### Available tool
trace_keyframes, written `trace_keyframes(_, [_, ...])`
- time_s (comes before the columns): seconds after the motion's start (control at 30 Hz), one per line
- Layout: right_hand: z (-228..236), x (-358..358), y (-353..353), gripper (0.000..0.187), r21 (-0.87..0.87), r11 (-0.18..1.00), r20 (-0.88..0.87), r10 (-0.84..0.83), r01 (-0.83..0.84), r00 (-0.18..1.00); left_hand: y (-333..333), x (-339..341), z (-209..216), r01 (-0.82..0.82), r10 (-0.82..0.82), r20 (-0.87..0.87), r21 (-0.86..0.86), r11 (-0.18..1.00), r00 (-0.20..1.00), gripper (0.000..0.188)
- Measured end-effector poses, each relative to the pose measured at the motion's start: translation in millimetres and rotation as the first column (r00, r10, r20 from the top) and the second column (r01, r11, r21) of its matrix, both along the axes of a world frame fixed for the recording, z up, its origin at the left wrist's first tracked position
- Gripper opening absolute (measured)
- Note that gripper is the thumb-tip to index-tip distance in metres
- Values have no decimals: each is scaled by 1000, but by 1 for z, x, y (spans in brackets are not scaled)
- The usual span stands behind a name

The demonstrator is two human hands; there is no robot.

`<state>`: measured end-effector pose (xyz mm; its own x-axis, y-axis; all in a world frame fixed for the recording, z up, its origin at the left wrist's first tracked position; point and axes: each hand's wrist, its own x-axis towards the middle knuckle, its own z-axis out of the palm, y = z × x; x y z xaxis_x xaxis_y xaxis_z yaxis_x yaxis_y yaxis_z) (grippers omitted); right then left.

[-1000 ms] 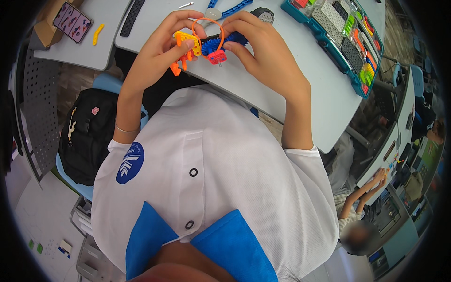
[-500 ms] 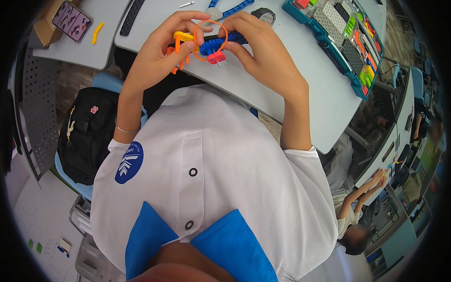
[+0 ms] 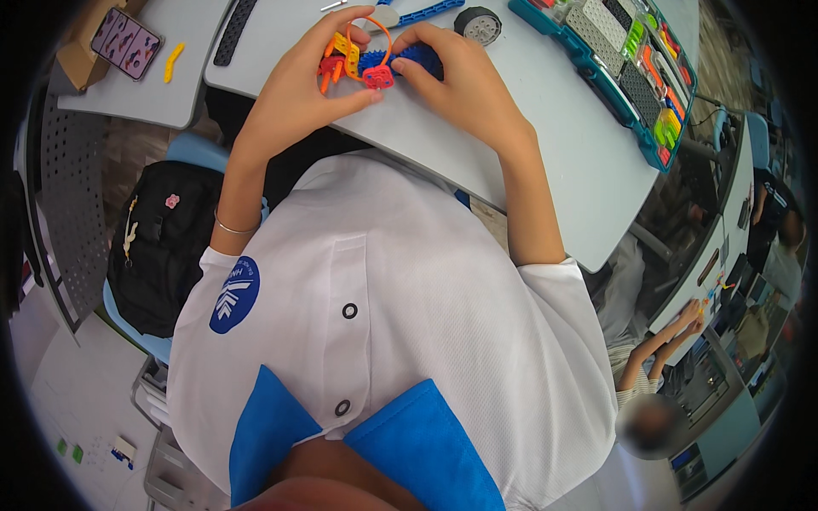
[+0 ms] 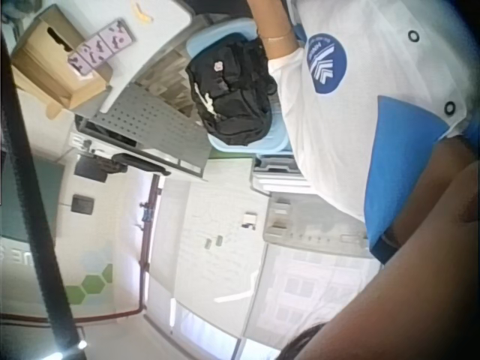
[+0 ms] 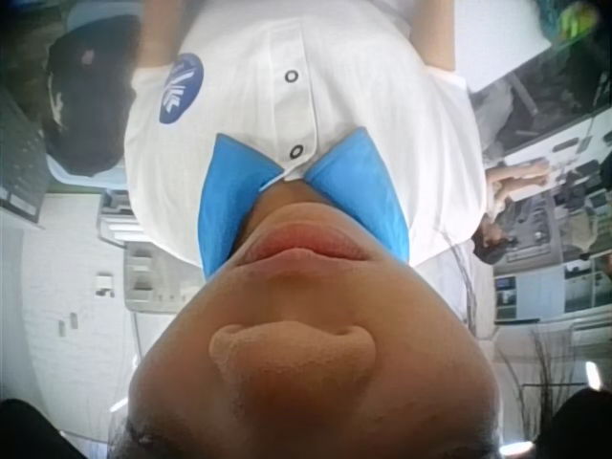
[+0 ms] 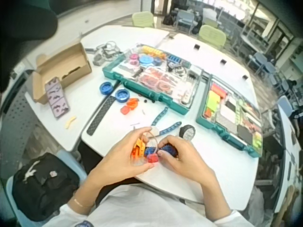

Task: The person assembles a small mechanical device using colorful plastic gears, connectors, and a rubber band. They connect the gears to a black base, attach a rubber band, and then assemble a long black strip with red pieces before integrating it into the main structure.

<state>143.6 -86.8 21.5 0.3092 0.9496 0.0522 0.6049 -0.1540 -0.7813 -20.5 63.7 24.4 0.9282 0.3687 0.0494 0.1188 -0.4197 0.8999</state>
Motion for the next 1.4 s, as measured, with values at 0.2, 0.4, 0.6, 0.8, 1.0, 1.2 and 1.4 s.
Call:
trace_keyframes(0.2, [-13, 7, 0, 21, 7, 997, -70, -71, 72, 995, 8, 4, -22, 45, -49, 62, 65, 997, 997, 64])
trace_keyframes(0.4, [-3, 9, 2, 29, -88, 988, -170, -143, 129, 975, 21, 4, -16, 199, -201, 101, 25, 980, 974, 37])
trace_keyframes(0.6, [-5, 26, -8, 34, -57, 997, -276, -69, 55, 959, 21, 5, -20, 195, -186, 76, -125, 973, 980, 33])
trace_keyframes(0.8, [28, 16, -2, 29, -242, 962, -453, -228, 127, 862, 19, 1, -10, 252, -250, 29, -90, 964, 968, 33])
trace_keyframes(1.0, [23, 10, 6, 22, -135, 979, -373, -193, 152, 908, 15, 4, -12, 280, -283, 4, -172, 945, 959, 46])
trace_keyframes(1.2, [24, 38, -6, 36, 93, 927, -370, -306, 363, 877, 23, 1, -18, 278, -272, 64, -143, 950, 960, 45])
trace_keyframes(1.4, [12, 46, -17, 59, -74, 949, 189, -287, 305, 939, 18, -3, -13, 199, -184, 96, -184, 963, 978, 42])
